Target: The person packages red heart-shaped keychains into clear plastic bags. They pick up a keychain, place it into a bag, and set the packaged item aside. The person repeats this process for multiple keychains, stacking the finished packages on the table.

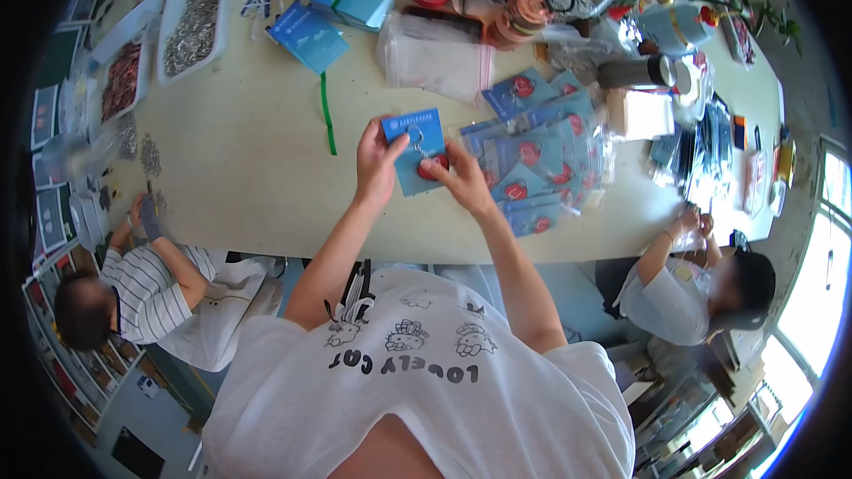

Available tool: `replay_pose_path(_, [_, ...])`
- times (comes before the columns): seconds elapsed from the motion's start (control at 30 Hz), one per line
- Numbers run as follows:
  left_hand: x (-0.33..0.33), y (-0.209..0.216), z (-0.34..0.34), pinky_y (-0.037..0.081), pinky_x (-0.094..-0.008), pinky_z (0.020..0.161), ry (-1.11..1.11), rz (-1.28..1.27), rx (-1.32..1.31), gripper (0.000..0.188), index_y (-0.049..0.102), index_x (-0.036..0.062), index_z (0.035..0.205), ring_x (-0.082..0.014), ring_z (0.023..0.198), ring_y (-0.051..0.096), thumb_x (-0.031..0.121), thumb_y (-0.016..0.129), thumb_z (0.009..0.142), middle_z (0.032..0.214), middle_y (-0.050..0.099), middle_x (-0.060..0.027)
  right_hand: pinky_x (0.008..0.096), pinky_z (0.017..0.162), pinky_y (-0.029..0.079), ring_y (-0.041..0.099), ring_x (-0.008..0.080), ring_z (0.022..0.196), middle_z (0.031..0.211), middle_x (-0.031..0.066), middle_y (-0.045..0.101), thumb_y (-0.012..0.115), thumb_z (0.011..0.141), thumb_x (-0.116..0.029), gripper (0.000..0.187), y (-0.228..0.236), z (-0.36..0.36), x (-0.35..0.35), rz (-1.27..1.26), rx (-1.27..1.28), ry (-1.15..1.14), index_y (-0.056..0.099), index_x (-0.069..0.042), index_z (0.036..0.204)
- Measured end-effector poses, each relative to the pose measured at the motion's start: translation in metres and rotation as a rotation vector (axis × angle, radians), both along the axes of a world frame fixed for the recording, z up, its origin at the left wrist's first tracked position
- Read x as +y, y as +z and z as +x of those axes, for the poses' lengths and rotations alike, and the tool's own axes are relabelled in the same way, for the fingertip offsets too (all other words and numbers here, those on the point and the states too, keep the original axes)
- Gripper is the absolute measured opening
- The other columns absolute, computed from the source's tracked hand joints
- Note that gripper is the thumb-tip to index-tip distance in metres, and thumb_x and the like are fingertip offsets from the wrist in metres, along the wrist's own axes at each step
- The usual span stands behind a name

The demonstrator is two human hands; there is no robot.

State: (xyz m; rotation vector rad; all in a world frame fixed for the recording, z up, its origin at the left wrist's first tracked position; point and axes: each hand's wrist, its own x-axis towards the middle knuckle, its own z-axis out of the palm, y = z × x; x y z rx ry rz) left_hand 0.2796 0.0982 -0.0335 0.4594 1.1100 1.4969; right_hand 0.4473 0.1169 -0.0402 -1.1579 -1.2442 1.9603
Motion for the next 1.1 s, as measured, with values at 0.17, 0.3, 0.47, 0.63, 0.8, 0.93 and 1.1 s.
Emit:
replay_pose_path(0.17, [0.039,-0.013,-0.012,0.045,-0.0274,0.091,-0.134,0.030,-0.035,0.029,0.052,0.0019,0.112,-0.0115,0.099,0.057,-0.004,0.062,0.086,0.104,0.060,-0.0042,0.0316,0.096,0.045,0.055,0.0181,0.114,0.124,0.0141,0.057,0.065,0.092,-0.021,0.052,0.014,0.009,0.039,0.120,-0.009,-0.021,0.044,0.005,0.132])
replay_pose_path(0.3, [0.059,-0.001,-0.010,0.045,-0.0270,0.089,-0.142,0.070,-0.035,0.027,0.053,0.0021,0.110,-0.0105,0.098,0.058,-0.005,0.061,0.086,0.103,0.061,-0.0041,0.0300,0.093,0.046,0.058,0.0168,0.109,0.118,0.0120,0.061,0.064,0.092,-0.023,0.047,0.015,0.006,0.048,0.100,-0.026,-0.044,0.049,0.004,0.127])
replay_pose_path(0.47, [0.070,-0.004,0.000,0.044,-0.0263,0.089,-0.093,0.081,-0.125,0.027,0.053,0.0027,0.111,-0.0106,0.097,0.058,-0.005,0.062,0.086,0.104,0.060,-0.0032,0.0256,0.080,0.047,0.059,0.0083,0.089,0.097,0.0017,0.066,0.066,0.091,-0.028,0.033,-0.002,0.006,0.037,0.000,-0.123,-0.178,0.064,0.000,0.108])
replay_pose_path(0.63, [0.086,-0.048,0.014,0.043,-0.0268,0.092,-0.243,0.101,0.042,0.025,0.054,0.0040,0.114,-0.0119,0.101,0.056,0.004,0.062,0.090,0.108,0.059,-0.0035,0.0188,0.059,0.041,0.052,0.0014,0.068,0.080,-0.0031,0.063,0.068,0.089,-0.030,0.028,0.001,0.024,0.008,-0.133,-0.266,-0.538,0.067,-0.004,0.099])
replay_pose_path(0.8, [0.163,-0.080,0.004,0.038,-0.0390,0.092,-0.272,0.444,1.508,0.041,0.060,0.0093,0.111,-0.0239,0.107,0.050,0.022,0.077,0.076,0.110,0.056,-0.0048,0.0187,0.052,0.036,0.046,-0.0002,0.061,0.075,-0.0037,0.061,0.067,0.090,-0.030,0.027,-0.002,0.062,0.004,-0.007,-0.310,-0.584,0.065,-0.004,0.098])
replay_pose_path(0.93, [0.197,-0.095,0.010,0.034,-0.0444,0.092,-0.431,0.359,1.620,0.049,0.058,0.0108,0.107,-0.0285,0.108,0.047,0.021,0.082,0.065,0.109,0.053,-0.0063,0.0179,0.052,0.032,0.041,-0.0003,0.061,0.074,-0.0045,0.060,0.067,0.090,-0.029,0.027,0.016,0.073,0.001,0.017,-0.405,-0.609,0.065,-0.003,0.096])
replay_pose_path(1.1, [0.209,-0.106,0.008,0.038,-0.0448,0.087,-0.431,0.499,1.526,0.049,0.053,0.0108,0.103,-0.0297,0.104,0.048,0.016,0.082,0.064,0.108,0.051,-0.0096,0.0195,0.049,0.025,0.035,0.0000,0.056,0.068,-0.0076,0.054,0.068,0.089,-0.029,0.026,-0.002,0.089,-0.017,0.000,-0.397,-0.611,0.066,-0.003,0.095])
